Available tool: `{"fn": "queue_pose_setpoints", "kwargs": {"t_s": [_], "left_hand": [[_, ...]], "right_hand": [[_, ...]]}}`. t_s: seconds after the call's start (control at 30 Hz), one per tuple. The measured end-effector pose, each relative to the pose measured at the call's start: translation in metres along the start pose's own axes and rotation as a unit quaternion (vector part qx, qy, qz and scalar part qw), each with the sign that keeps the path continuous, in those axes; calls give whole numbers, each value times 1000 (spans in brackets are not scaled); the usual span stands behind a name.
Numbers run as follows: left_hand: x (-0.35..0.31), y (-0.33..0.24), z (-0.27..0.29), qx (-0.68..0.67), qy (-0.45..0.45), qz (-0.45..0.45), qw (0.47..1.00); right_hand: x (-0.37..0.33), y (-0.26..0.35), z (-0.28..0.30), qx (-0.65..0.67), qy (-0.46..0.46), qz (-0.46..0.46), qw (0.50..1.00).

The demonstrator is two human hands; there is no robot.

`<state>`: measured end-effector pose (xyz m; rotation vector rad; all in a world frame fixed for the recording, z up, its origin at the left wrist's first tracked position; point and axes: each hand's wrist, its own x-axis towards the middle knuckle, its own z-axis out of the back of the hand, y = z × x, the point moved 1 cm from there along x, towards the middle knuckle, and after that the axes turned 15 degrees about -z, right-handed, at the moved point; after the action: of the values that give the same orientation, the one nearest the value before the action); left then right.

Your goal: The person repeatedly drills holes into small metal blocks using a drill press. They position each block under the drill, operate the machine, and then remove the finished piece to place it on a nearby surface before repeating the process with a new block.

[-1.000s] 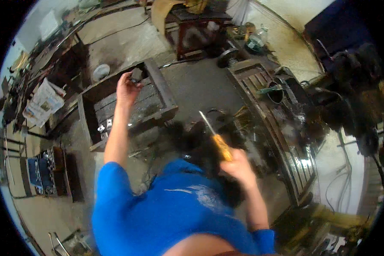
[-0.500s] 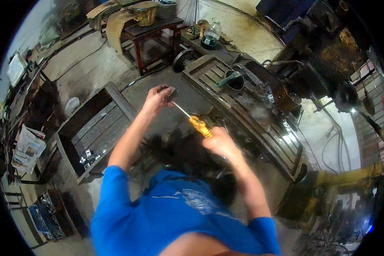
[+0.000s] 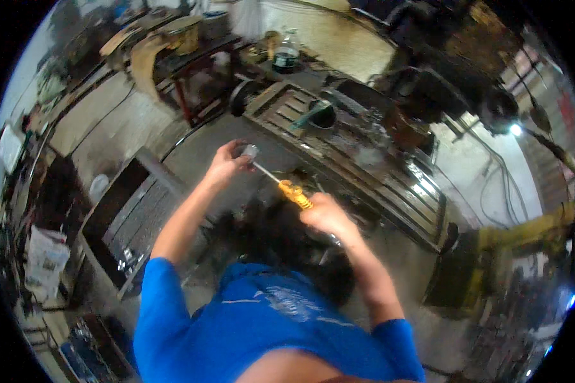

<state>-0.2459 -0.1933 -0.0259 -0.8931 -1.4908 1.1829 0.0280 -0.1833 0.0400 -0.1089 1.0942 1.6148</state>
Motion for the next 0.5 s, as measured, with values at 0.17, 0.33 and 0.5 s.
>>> {"fn": "queue_pose_setpoints", "kwargs": {"t_s": [0.17,0.33,0.5], "left_hand": [[9,-5,-46,-160,-2,81,984],[42,-1,-127,-97,152,65,981],[95,10,-233,292,248,-195,903]], "right_hand": [[-25,-49,14,110,46,4,993],[-40,-126,44,146,-27,-24,989],[-66,-164,80,160,-170,-116,965]]}}
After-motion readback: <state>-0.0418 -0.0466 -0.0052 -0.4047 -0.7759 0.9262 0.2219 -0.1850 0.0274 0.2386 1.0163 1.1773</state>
